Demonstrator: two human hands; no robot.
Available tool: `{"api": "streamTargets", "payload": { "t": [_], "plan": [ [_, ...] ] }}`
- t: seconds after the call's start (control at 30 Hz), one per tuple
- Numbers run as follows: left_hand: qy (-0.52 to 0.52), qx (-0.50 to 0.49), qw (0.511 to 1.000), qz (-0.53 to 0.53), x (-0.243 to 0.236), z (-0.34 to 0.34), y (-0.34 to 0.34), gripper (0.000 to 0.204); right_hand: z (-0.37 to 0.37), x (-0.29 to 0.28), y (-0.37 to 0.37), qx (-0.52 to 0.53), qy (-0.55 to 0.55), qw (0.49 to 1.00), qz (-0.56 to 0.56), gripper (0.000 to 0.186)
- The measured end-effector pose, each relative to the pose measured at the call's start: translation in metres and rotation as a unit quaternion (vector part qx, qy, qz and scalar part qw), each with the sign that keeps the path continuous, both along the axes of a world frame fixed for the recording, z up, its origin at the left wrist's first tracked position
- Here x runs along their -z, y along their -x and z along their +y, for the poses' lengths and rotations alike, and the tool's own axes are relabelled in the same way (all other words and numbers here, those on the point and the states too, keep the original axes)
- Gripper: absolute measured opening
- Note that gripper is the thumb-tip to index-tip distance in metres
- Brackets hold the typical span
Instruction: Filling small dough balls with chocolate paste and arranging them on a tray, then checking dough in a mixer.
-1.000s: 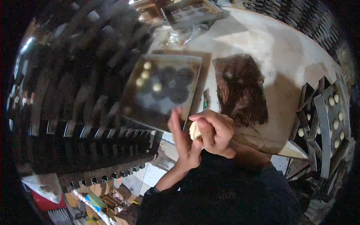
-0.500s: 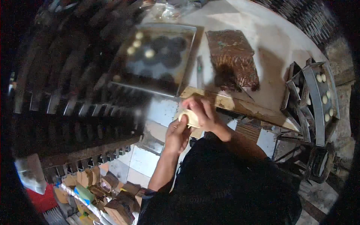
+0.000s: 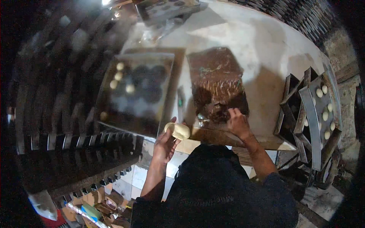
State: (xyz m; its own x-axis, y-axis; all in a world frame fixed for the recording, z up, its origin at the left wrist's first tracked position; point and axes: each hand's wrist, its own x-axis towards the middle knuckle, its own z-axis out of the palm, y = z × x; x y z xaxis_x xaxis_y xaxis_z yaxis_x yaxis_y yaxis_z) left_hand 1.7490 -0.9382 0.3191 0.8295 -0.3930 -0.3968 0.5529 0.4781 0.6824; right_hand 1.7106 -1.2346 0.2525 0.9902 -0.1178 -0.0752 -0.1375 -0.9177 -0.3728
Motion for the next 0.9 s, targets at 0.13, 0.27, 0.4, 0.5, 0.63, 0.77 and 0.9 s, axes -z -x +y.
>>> {"api": "streamTargets", "payload": {
  "t": [0.13,0.27,0.4,0.5,0.63,0.77,0.9],
  "plan": [
    [0.004,0.018,1.000,0.001,0.005,-0.020,-0.028,0.052,-0.044,0.052,-0.044,0.019,-0.056,0.993,-0.102,0.023],
    [0.018,0.006,1.000,0.007,0.009,-0.041,-0.045,0.059,-0.065,0.036,-0.096,0.002,0.029,0.987,-0.156,0.029],
    [0.017,0.000,1.000,0.021,0.007,-0.065,-0.057,0.058,-0.081,0.043,-0.114,-0.064,-0.015,0.998,-0.019,0.025],
    [-0.013,-0.030,0.999,0.003,0.026,-0.076,-0.061,0.049,-0.089,0.026,-0.120,-0.123,-0.100,0.979,0.125,0.021],
    [-0.006,-0.023,0.999,0.028,0.042,-0.100,-0.072,0.041,-0.078,-0.003,-0.091,-0.080,-0.420,0.898,0.102,0.020],
    [0.022,0.069,0.995,0.073,0.065,-0.117,-0.075,0.040,-0.034,0.020,-0.055,-0.114,-0.344,0.903,-0.233,0.020],
    [0.068,0.051,0.991,0.105,0.070,-0.114,-0.071,0.040,-0.024,0.031,-0.024,-0.090,-0.166,0.967,-0.173,0.031]
  ]
}}
